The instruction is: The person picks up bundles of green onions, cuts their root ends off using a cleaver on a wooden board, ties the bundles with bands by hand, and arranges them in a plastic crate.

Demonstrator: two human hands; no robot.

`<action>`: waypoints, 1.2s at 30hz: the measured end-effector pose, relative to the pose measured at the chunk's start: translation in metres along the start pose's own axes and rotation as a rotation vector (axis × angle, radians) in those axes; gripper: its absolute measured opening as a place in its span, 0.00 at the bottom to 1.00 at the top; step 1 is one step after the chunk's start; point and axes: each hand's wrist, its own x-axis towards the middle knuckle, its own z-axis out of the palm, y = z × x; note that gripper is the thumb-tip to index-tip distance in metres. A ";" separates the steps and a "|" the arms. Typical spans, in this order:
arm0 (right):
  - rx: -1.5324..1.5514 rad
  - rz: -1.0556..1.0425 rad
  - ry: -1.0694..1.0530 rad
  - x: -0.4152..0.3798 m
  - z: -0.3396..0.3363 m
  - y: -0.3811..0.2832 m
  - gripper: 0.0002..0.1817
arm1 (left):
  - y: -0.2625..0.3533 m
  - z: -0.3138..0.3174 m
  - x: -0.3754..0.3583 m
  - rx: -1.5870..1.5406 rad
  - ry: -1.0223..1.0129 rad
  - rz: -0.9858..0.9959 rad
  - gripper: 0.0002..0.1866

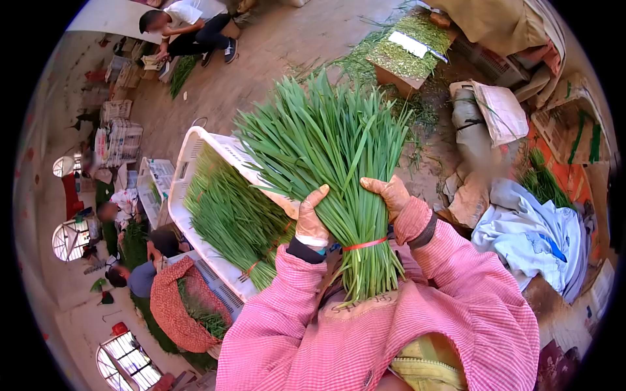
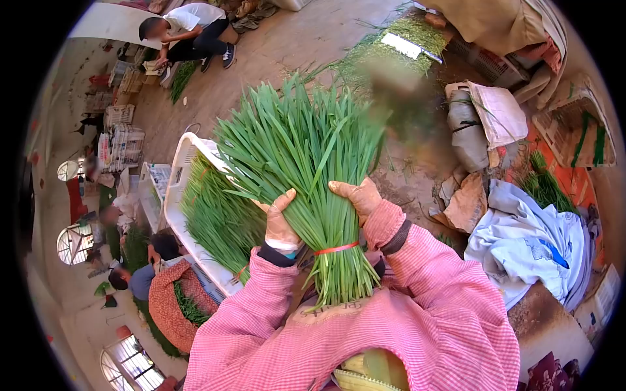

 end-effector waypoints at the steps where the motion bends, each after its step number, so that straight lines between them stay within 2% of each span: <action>1: 0.001 -0.010 0.008 -0.003 0.003 -0.004 0.23 | 0.000 0.008 -0.004 -0.006 -0.036 0.007 0.22; 3: -0.087 -0.018 0.023 -0.007 0.007 -0.009 0.23 | 0.000 0.016 -0.007 0.008 -0.044 0.035 0.22; 4: -0.167 -0.012 -0.020 -0.003 0.000 -0.009 0.31 | 0.000 0.014 -0.004 0.029 -0.020 0.070 0.22; 5: -0.167 -0.007 -0.019 -0.003 -0.004 -0.014 0.31 | 0.001 0.010 -0.002 0.048 0.007 0.107 0.22; 7: -0.323 -0.112 0.076 -0.004 -0.008 -0.025 0.42 | 0.006 0.008 0.003 0.012 0.066 0.117 0.20; 8: -0.419 -0.096 0.196 0.003 -0.029 -0.027 0.52 | 0.011 0.009 0.003 -0.011 0.021 0.096 0.19; 9: -0.440 -0.101 0.190 0.000 -0.043 -0.033 0.56 | 0.018 0.009 0.002 -0.037 -0.021 0.076 0.18; 11: -0.453 0.014 0.093 -0.015 -0.054 -0.042 0.55 | 0.024 0.007 0.007 0.017 0.027 0.215 0.17; 12: -0.455 0.020 0.090 -0.017 -0.050 -0.037 0.55 | 0.026 0.001 0.013 -0.022 -0.033 0.194 0.17; 15: -0.663 0.062 -0.514 -0.022 -0.027 -0.014 0.45 | 0.022 0.000 0.028 -0.155 -0.108 0.169 0.18; 16: -0.519 0.228 -0.487 -0.030 -0.012 -0.021 0.42 | 0.022 0.000 0.033 -0.212 -0.182 0.073 0.17; 17: -0.373 0.390 -0.456 -0.039 0.005 -0.030 0.40 | 0.023 -0.004 0.038 -0.188 -0.163 0.065 0.19; 19: -0.368 0.340 -0.430 -0.042 0.020 -0.028 0.38 | 0.024 0.012 0.020 -0.069 -0.057 0.181 0.26; 21: -0.363 0.300 -0.405 -0.046 0.028 -0.025 0.37 | 0.022 -0.005 0.000 0.170 -0.110 0.252 0.37; 23: -0.485 0.180 -0.252 -0.045 0.033 -0.021 0.34 | 0.009 -0.030 -0.032 0.465 -0.034 0.158 0.54; 24: -0.492 0.172 -0.213 -0.042 0.033 -0.016 0.31 | 0.001 -0.015 -0.055 0.517 -0.080 0.117 0.52; 25: -0.504 0.182 -0.219 -0.040 0.036 -0.009 0.31 | -0.005 -0.016 -0.066 0.721 -0.229 0.136 0.49; 27: -0.358 0.094 -0.141 -0.037 0.041 0.000 0.28 | -0.016 -0.028 -0.078 0.901 -0.195 0.279 0.39; 28: -0.336 0.088 -0.156 -0.035 0.045 0.001 0.26 | -0.013 -0.034 -0.085 0.890 -0.203 0.282 0.39; 30: -0.275 0.104 -0.104 -0.032 0.054 0.006 0.24 | 0.000 -0.045 -0.109 1.218 -0.023 0.253 0.29; 31: -0.255 0.096 -0.083 -0.032 0.057 0.011 0.23 | 0.005 -0.052 -0.117 1.206 -0.036 0.257 0.29; 33: -0.243 0.082 -0.059 -0.031 0.057 0.025 0.22 | 0.015 -0.061 -0.127 1.634 0.129 0.439 0.22; 35: -0.229 0.073 -0.050 -0.030 0.061 0.034 0.22 | 0.017 -0.072 -0.137 1.516 0.095 0.661 0.18; 36: -0.122 0.092 -0.025 -0.031 0.064 0.038 0.22 | 0.018 -0.085 -0.147 1.451 0.042 0.571 0.17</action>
